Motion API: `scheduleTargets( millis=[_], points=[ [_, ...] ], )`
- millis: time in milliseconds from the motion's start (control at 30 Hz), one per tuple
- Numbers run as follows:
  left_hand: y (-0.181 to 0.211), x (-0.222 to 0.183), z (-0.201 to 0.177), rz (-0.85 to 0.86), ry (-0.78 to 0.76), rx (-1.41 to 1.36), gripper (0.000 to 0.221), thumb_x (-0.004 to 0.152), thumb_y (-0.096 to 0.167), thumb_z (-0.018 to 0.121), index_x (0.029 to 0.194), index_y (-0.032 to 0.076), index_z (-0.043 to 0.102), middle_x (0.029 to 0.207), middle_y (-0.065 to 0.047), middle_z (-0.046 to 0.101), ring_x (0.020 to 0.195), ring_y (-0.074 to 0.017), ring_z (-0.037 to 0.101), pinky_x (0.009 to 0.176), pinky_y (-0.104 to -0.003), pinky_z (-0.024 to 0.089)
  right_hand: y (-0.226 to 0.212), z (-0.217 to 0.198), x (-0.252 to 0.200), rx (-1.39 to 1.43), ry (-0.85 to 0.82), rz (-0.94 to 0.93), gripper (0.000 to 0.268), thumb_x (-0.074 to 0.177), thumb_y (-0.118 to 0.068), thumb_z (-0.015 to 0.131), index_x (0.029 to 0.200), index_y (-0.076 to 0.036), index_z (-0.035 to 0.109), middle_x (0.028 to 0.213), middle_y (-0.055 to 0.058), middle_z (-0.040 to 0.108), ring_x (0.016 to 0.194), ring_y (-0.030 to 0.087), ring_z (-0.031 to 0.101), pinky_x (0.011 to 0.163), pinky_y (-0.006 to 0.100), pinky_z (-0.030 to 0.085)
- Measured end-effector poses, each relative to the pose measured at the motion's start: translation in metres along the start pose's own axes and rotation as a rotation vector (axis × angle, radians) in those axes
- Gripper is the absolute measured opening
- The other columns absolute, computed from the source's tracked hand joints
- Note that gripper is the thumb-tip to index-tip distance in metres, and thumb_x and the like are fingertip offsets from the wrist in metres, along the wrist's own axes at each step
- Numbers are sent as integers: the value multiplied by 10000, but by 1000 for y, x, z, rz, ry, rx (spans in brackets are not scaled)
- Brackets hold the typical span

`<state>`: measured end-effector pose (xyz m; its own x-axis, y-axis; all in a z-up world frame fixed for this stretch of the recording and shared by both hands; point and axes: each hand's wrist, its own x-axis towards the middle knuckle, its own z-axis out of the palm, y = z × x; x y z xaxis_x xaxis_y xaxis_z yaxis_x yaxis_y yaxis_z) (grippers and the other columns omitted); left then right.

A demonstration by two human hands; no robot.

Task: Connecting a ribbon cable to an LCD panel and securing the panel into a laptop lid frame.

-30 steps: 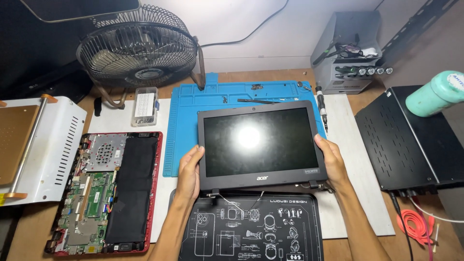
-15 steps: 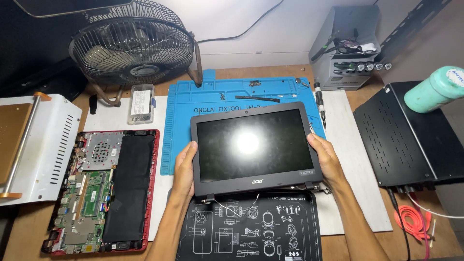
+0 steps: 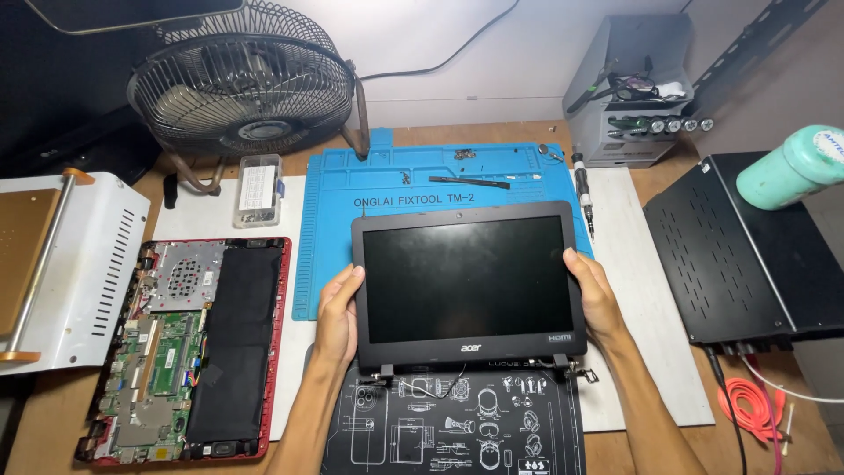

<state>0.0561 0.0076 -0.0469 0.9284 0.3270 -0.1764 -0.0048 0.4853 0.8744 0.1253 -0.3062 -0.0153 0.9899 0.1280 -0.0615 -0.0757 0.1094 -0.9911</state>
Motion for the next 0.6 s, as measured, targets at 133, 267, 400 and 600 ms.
scheduleTargets(
  millis=[133,267,400,600],
  points=[
    [-33,18,-35,-41,-5,-24,362,1016,210,555,1302,13,657,1167,-210,722,996,-250,695,935,-424,568,-20,6,-13,-19,146,53,405,1097,-346,583,737,-163,550,625,40,548,602,96,456,596,216,443],
    [-72,42,-78,-31,-9,81,396,1075,300,481,1338,42,627,1198,-224,712,1030,-239,695,933,-431,576,-19,7,-11,-7,75,16,453,1119,-348,523,706,-168,568,589,23,552,538,88,471,536,208,437],
    [-58,36,-64,-41,-14,126,431,1083,339,457,1360,45,608,1222,-202,707,1017,-220,699,918,-411,583,-15,9,-1,4,-29,-29,534,1149,-351,445,667,-174,591,543,1,559,456,78,490,459,198,430],
    [-21,11,-24,-5,8,98,352,1077,272,465,1241,44,676,1117,-193,752,954,-220,725,872,-393,604,88,-58,40,-72,-36,-40,480,1132,-309,494,709,-134,640,548,33,598,446,88,504,454,224,446]
  ],
)
